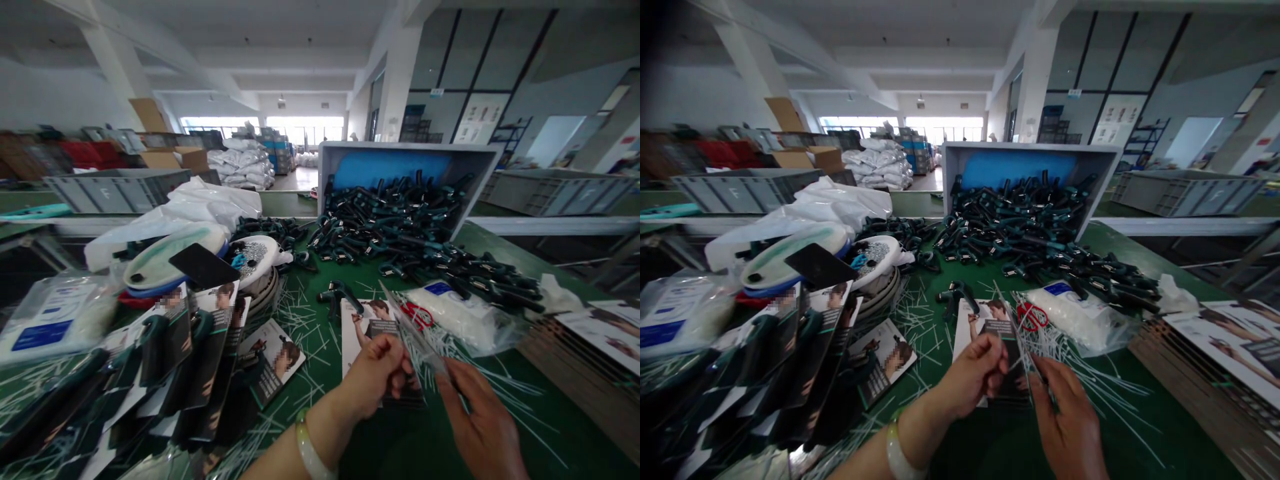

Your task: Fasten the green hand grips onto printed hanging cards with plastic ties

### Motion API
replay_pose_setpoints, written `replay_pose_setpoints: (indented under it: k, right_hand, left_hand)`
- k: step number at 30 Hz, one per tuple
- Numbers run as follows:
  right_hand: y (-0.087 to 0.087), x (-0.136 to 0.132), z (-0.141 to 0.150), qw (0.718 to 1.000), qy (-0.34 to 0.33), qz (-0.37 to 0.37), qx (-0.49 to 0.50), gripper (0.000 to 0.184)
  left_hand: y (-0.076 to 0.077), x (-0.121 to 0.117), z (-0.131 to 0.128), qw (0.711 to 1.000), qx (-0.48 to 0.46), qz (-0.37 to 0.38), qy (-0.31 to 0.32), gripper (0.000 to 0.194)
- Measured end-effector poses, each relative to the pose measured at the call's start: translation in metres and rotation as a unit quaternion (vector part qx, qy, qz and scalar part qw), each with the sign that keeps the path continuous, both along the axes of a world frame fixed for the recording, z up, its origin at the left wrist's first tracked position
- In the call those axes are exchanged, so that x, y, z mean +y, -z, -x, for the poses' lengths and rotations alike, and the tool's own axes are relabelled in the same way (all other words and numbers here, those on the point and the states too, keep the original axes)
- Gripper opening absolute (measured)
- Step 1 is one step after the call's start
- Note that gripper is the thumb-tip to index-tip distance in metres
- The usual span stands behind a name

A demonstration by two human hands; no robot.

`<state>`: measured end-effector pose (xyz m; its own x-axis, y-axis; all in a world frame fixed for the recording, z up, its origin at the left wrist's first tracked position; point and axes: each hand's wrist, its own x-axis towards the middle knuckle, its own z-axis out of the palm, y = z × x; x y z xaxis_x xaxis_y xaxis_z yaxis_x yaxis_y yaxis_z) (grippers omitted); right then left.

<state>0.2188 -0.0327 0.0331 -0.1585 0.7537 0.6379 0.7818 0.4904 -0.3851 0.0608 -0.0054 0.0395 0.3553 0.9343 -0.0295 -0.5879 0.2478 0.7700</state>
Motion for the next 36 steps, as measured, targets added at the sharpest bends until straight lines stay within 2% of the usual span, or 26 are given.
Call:
replay_pose_setpoints:
  k: [3, 9, 17, 22, 26, 32, 34, 36]
  right_hand:
    - [0.0, 0.0, -0.003, 1.0, -0.002, 0.01, 0.01, 0.028]
    - [0.001, -0.001, -0.005, 0.999, -0.03, 0.011, 0.012, 0.026]
    - [0.005, -0.002, -0.008, 0.997, -0.069, -0.028, -0.013, 0.024]
    - [0.009, -0.002, -0.007, 0.996, -0.083, -0.027, -0.035, 0.025]
    - [0.012, -0.002, -0.006, 0.993, -0.091, -0.046, -0.053, 0.025]
    - [0.015, -0.001, 0.001, 0.984, -0.096, -0.088, -0.123, 0.028]
    - [0.017, -0.001, 0.006, 0.976, -0.097, -0.106, -0.165, 0.031]
    - [0.019, -0.001, 0.012, 0.968, -0.1, -0.114, -0.202, 0.032]
  left_hand:
    - [0.0, 0.001, 0.0, 0.995, 0.06, 0.017, 0.084, 0.037]
    - [-0.006, 0.007, 0.005, 0.991, 0.077, 0.028, 0.102, 0.033]
    - [0.006, 0.006, 0.01, 0.992, 0.082, 0.026, 0.091, 0.034]
    - [0.008, 0.005, 0.013, 0.99, 0.101, 0.009, 0.094, 0.037]
    - [0.009, 0.004, 0.009, 0.995, 0.087, 0.026, 0.039, 0.04]
    - [0.006, -0.011, 0.009, 0.994, 0.045, 0.036, -0.097, 0.045]
    - [0.003, -0.015, 0.019, 0.988, 0.103, 0.023, -0.111, 0.052]
    - [0.0, -0.014, 0.031, 0.971, 0.227, 0.002, -0.076, 0.048]
